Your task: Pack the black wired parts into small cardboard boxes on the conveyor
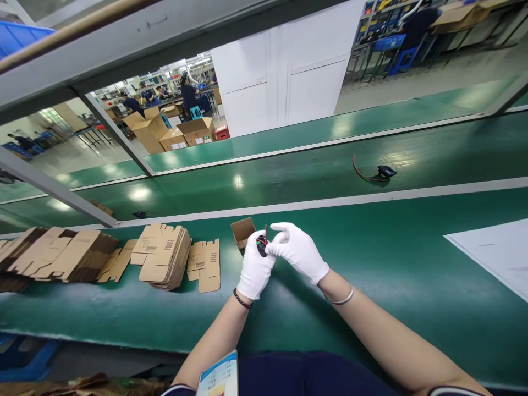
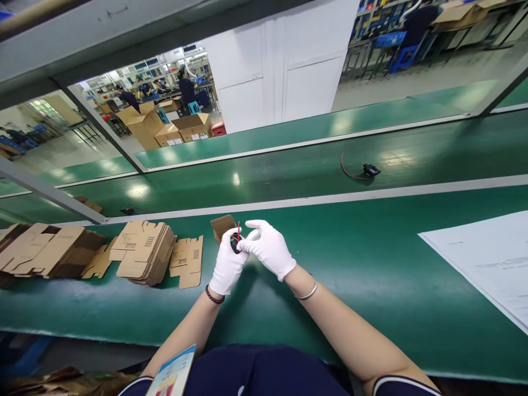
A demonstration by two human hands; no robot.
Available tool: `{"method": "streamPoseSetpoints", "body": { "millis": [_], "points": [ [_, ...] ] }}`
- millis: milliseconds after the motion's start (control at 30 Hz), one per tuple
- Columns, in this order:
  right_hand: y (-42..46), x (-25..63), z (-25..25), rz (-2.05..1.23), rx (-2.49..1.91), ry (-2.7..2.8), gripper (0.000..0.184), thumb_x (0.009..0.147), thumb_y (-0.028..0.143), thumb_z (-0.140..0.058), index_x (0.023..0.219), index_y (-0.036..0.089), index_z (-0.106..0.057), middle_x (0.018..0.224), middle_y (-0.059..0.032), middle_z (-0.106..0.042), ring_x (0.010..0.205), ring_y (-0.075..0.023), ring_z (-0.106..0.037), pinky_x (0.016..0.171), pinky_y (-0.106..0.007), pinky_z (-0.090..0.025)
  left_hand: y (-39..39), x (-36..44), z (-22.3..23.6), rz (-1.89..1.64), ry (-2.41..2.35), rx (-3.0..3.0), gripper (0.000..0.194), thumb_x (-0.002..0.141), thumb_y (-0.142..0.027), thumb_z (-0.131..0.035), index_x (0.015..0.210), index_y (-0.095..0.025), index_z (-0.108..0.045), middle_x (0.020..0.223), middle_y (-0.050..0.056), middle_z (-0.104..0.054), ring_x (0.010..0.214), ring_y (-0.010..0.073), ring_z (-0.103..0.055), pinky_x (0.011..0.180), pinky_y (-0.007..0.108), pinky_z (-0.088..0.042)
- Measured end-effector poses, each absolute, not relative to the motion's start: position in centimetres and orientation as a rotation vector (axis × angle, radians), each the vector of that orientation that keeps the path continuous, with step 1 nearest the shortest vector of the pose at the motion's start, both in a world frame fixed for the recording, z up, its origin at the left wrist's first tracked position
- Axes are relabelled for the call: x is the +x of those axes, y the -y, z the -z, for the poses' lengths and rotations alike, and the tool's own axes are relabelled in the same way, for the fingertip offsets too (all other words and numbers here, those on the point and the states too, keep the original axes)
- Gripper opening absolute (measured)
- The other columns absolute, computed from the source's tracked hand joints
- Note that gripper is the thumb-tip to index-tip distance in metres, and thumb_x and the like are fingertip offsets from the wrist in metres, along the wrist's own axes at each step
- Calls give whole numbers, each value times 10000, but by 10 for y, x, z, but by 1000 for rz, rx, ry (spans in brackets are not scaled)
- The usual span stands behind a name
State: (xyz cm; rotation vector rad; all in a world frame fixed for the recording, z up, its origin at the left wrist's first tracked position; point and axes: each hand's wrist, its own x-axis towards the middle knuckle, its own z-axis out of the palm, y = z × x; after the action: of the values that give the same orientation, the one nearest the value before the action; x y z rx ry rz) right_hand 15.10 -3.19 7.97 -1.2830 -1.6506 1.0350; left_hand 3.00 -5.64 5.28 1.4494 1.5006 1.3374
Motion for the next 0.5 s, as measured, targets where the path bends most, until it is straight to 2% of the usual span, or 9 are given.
{"method": "streamPoseSetpoints", "body": {
  "millis": [67,100,233,367,433,500],
  "points": [
    [36,145,-78,-976,-1201,1747,245,762,319,-595,967,201,-662,847,-17,-693,792,-162,-640,745,-288,-503,56,30,-45,-1445,-1614,1434,404,780,-166,-552,1172,-190,-458,1145,100,-567,1043,214,-571,952,401,-442],
    [39,142,-79,-921,-1161,1818,213,794,321,-567,939,211,-678,893,-25,-694,823,-162,-636,762,-289,-497,56,30,-42,-1485,-1657,1427,424,788,-182,-548,1198,-189,-438,1185,113,-548,1075,223,-560,960,405,-441],
    [42,132,-83,-667,-1152,1995,259,799,330,-608,1020,218,-682,952,-36,-691,858,-171,-625,767,-285,-485,57,30,-35,-1534,-1784,1450,526,789,-258,-573,1266,-154,-376,1234,164,-513,1107,256,-554,943,408,-466],
    [25,126,-84,-577,-1097,2091,161,823,244,-582,919,233,-710,893,-9,-696,857,-151,-620,788,-254,-469,58,22,-33,-1483,-1890,1610,523,805,-220,-519,1299,-151,-362,1246,164,-501,1157,252,-528,996,412,-430],
    [8,127,-85,-563,-1026,2178,145,820,231,-589,891,228,-715,880,-7,-696,852,-147,-617,789,-242,-462,58,10,-32,-1412,-1896,1780,676,745,-240,-607,1348,-152,-314,1326,174,-438,1249,286,-442,1047,446,-375],
    [-11,127,-90,-511,-987,2292,139,814,229,-600,888,212,-716,889,-18,-696,852,-151,-614,785,-240,-453,55,-6,-28,-1364,-1927,1881,898,652,-270,-708,1400,-137,-229,1428,201,-306,1343,339,-293,1099,495,-283]
  ]
}}
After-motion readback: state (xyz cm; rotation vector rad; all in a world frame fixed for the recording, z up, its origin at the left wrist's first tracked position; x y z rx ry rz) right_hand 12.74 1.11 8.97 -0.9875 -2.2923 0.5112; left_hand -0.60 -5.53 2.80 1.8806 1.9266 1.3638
